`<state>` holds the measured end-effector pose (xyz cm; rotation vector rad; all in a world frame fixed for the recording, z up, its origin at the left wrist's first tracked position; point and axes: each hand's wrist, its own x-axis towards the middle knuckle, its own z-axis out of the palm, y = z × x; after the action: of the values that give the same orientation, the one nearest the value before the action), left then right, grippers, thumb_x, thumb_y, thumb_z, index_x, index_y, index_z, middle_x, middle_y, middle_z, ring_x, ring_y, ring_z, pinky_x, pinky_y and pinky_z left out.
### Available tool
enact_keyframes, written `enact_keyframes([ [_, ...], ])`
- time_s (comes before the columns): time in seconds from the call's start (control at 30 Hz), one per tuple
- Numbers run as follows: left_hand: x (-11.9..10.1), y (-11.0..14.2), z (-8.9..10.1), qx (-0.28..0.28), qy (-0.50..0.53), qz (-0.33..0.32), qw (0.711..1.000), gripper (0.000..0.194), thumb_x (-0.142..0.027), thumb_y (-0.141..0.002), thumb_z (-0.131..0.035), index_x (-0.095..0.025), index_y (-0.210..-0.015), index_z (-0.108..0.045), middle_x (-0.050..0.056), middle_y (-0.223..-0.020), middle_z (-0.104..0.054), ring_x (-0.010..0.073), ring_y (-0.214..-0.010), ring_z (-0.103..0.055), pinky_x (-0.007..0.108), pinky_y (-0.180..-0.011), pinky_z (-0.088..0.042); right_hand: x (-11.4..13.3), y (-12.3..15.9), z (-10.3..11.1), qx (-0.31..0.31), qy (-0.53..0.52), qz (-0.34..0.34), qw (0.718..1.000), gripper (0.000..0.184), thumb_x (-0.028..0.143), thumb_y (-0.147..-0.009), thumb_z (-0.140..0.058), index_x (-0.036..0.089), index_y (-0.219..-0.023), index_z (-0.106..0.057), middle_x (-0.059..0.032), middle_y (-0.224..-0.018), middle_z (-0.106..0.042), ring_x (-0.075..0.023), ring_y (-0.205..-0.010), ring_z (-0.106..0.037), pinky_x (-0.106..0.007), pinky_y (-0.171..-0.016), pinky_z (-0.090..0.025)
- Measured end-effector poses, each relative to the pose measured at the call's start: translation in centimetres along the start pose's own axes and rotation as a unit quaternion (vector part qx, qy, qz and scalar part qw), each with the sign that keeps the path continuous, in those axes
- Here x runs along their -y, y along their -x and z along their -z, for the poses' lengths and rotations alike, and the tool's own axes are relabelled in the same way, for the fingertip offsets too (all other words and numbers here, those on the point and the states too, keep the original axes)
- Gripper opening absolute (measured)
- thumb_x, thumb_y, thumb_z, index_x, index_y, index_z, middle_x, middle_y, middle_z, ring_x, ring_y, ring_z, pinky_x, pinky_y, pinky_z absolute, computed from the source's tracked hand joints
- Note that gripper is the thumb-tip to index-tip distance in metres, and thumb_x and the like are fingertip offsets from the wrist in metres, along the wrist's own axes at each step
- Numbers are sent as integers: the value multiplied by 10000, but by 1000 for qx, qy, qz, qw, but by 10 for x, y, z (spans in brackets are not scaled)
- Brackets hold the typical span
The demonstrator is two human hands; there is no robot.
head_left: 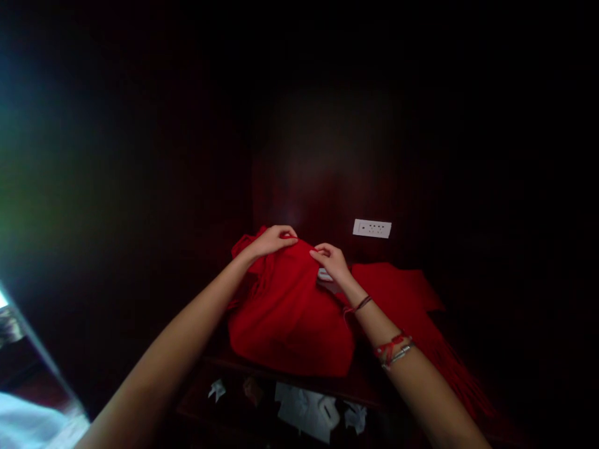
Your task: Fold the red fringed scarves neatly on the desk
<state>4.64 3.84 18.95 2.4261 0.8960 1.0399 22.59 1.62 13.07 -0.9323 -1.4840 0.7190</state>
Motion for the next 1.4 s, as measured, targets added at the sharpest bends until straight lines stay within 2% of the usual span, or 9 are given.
enact_keyframes([
  [0.2, 24, -3, -72, -70, 146, 15, 987, 163, -290, -705, -481, -131, -724, -511, 5, -710, -523, 111, -678, -476, 218, -646, -373, -30, 7, 32, -43, 63, -20, 997, 238, 341, -538, -600, 141, -650, -537, 36, -544, -479, -75, -490, -412, -190, -469, -316],
  [0.37, 28, -12, -111, -45, 200, 12, 979, 129, -251, -685, -496, -125, -708, -509, -3, -679, -516, 106, -658, -477, 217, -646, -378, -50, 15, 45, -6, 142, -38, 989, 272, 375, -596, -551, 120, -669, -611, -2, -564, -527, -96, -528, -428, -210, -493, -320],
  [0.47, 24, -25, -109, -44, 187, -7, 981, 116, -238, -680, -500, -123, -697, -510, -8, -661, -512, 104, -643, -479, 211, -635, -378, -46, 12, 50, 0, 149, -42, 988, 281, 374, -617, -535, 112, -681, -612, 7, -544, -504, -87, -507, -403, -205, -479, -304],
  [0.63, 7, -36, -88, -53, 71, -42, 995, 110, -225, -717, -465, -142, -717, -537, -5, -685, -548, 115, -666, -494, 213, -634, -371, -24, 0, 50, 54, 138, 3, 989, 306, 362, -625, -560, 137, -828, -600, 16, -617, -522, -82, -545, -423, -191, -507, -322],
  [0.8, -11, -31, -78, -75, -62, -64, 993, 106, -208, -737, -458, -166, -710, -551, -9, -696, -562, 123, -689, -498, 221, -645, -358, -20, -1, 44, 56, 185, 10, 981, 229, 357, -672, -520, 140, -625, -577, 29, -545, -492, -78, -522, -410, -183, -483, -305],
  [1.03, -14, -22, -64, -170, -73, -69, 980, 100, -212, -753, -451, -173, -747, -544, -3, -758, -572, 123, -731, -510, 224, -690, -374, 0, 7, 50, 102, 220, 11, 970, 215, 337, -675, -530, 138, -604, -567, 36, -517, -461, -72, -493, -388, -181, -451, -269],
  [1.17, -14, -20, -61, -204, -81, -49, 974, 119, -225, -765, -441, -175, -760, -549, 0, -767, -578, 126, -736, -518, 231, -705, -380, 17, 9, 51, 49, 266, 34, 962, 196, 315, -688, -524, 140, -620, -581, 36, -514, -455, -70, -493, -378, -181, -458, -268],
  [1.27, -12, -19, -64, -164, -74, -25, 983, 164, -276, -776, -437, -178, -810, -564, 6, -798, -591, 129, -753, -527, 233, -710, -385, 25, 11, 50, 18, 293, 56, 954, 164, 280, -698, -516, 146, -663, -604, 26, -537, -497, -75, -508, -402, -181, -483, -286],
  [1.4, -11, -16, -62, -30, -59, -24, 998, 298, -362, -744, -486, -203, -989, -546, 3, -820, -598, 128, -749, -536, 223, -694, -397, 26, 13, 49, 37, 310, 59, 948, 128, 221, -697, -507, 156, -687, -617, 15, -566, -547, -83, -525, -436, -180, -503, -303],
])
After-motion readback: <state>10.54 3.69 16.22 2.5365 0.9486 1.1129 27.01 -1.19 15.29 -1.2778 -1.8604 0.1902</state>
